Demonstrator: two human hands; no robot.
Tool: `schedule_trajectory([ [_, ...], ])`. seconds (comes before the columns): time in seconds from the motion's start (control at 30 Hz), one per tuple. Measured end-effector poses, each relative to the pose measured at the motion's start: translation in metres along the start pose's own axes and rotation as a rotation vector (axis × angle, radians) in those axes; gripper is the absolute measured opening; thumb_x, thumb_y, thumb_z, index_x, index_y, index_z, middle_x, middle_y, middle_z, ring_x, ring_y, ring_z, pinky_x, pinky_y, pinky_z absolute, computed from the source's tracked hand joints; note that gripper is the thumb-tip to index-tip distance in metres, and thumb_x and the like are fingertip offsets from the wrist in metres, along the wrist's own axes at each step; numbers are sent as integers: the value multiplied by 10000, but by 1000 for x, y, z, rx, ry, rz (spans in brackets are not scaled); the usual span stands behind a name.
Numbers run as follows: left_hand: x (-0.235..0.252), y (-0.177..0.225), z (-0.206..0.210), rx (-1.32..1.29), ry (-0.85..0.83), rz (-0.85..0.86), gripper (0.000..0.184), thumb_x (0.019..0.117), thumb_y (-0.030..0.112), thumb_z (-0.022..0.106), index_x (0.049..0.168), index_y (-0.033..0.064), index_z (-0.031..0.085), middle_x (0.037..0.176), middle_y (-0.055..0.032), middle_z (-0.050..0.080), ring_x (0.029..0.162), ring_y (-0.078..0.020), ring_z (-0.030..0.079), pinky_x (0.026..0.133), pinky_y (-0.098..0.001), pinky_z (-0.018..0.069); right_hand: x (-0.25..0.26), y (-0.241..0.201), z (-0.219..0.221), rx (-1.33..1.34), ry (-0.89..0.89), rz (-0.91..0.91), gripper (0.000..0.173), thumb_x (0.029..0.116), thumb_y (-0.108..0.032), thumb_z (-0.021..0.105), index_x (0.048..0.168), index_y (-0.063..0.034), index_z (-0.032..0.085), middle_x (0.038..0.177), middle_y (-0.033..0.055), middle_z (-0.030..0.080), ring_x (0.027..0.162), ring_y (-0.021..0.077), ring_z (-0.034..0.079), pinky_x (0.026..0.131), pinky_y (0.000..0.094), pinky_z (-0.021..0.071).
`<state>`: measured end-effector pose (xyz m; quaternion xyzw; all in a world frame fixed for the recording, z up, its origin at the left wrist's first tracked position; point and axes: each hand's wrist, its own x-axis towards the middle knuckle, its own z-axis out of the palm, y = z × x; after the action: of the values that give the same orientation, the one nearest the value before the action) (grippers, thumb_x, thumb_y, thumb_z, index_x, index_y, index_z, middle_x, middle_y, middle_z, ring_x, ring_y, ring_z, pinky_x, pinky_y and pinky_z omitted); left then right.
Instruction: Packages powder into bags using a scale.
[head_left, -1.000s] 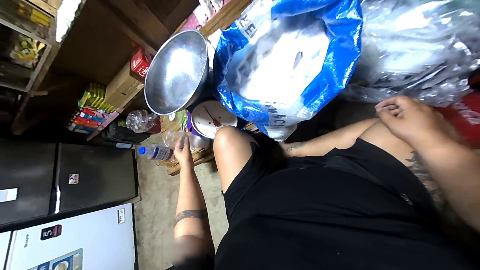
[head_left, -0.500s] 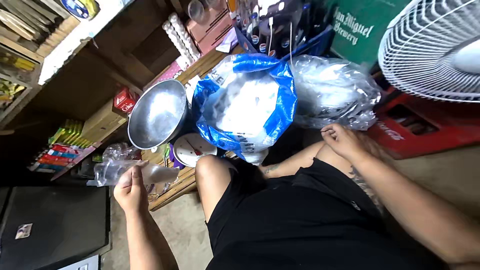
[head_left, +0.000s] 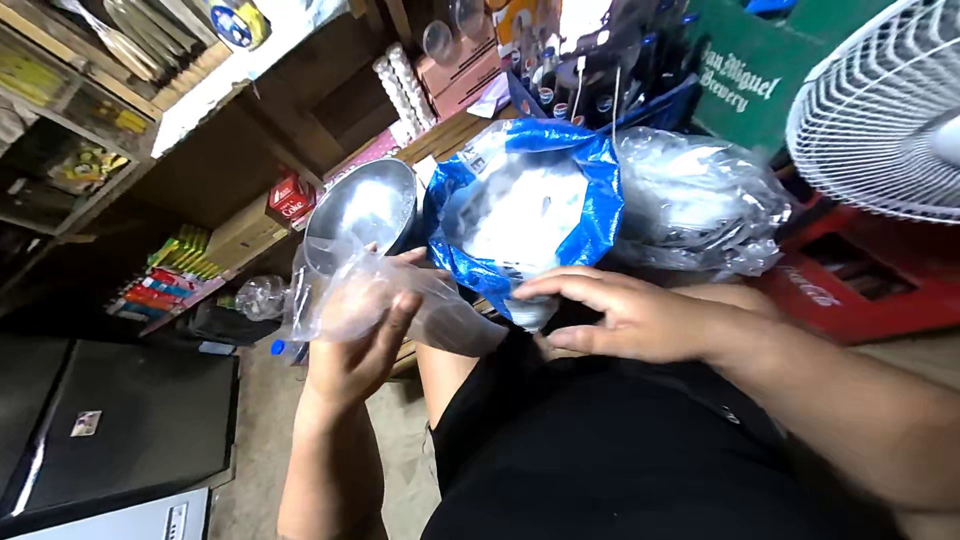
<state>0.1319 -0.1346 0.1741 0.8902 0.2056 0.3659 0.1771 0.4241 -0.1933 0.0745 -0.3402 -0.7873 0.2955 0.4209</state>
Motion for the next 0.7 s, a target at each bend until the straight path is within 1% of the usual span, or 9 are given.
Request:
schedule_trajectory([
  [0.1,8,11,10,-63,-59,37,302,1081,320,523,1153,81,694,1201,-46,745,1245,-188,642,1213,-528,339,24,-22,4,107,-92,8,695,913,-558,665,1420,-94,570,1376,51,600,1275,109,558,1058,324,501],
  [0.17,13,16,17,-96,-93,64,290,1072,315,546,1121,71,695,1175,-64,748,1245,-203,640,1211,-521,342,31,-32,7,157,-177,6,741,849,-569,724,1376,-66,587,1340,59,615,1244,87,566,1034,292,499],
  [0.2,15,17,21,-107,-102,81,286,1066,304,558,1100,60,702,1150,-72,754,1231,-207,648,1207,-519,348,32,-34,10,153,-210,-13,738,851,-563,726,1367,-53,593,1305,63,638,1214,66,581,1023,266,499],
  [0.3,19,22,27,-113,-162,117,289,1063,287,564,1077,46,723,1127,-75,757,1220,-214,653,1218,-535,335,31,-28,24,154,-155,-159,562,919,-437,713,1278,-11,641,1141,51,713,1089,1,639,966,200,527],
  [0.37,23,25,29,-103,-208,137,292,1045,261,570,1023,22,738,1089,-86,763,1195,-210,667,1217,-555,329,29,-27,28,173,-142,-191,424,949,-326,698,1246,-26,665,1130,39,716,1093,-5,631,983,195,508],
  [0.43,27,26,32,-81,-254,170,288,1031,246,567,1011,15,739,1070,-88,764,1147,-183,685,1207,-545,341,26,-26,33,231,-170,-219,329,983,-272,661,1222,-45,675,1138,14,703,1108,-29,610,1008,168,480],
  [0.57,38,31,41,-44,-339,208,261,1038,201,551,1022,35,752,1054,-60,760,1093,-139,689,1165,-510,387,18,-23,46,325,-215,-202,315,1036,-304,595,1110,-18,704,1054,30,701,1043,-36,607,968,165,477],
  [0.63,42,32,43,-52,-368,195,282,1052,211,536,1025,37,757,1014,-40,756,1065,-120,687,1136,-489,421,15,-23,49,361,-224,-189,325,1055,-296,569,1131,-11,704,1079,22,707,1070,-57,602,987,160,476],
  [0.7,45,32,45,-73,-390,193,304,1059,202,511,947,39,743,898,-17,727,966,-93,681,1096,-456,448,14,-23,53,397,-211,-197,309,1069,-255,545,1149,5,691,1107,31,704,1099,-46,601,1012,170,473],
])
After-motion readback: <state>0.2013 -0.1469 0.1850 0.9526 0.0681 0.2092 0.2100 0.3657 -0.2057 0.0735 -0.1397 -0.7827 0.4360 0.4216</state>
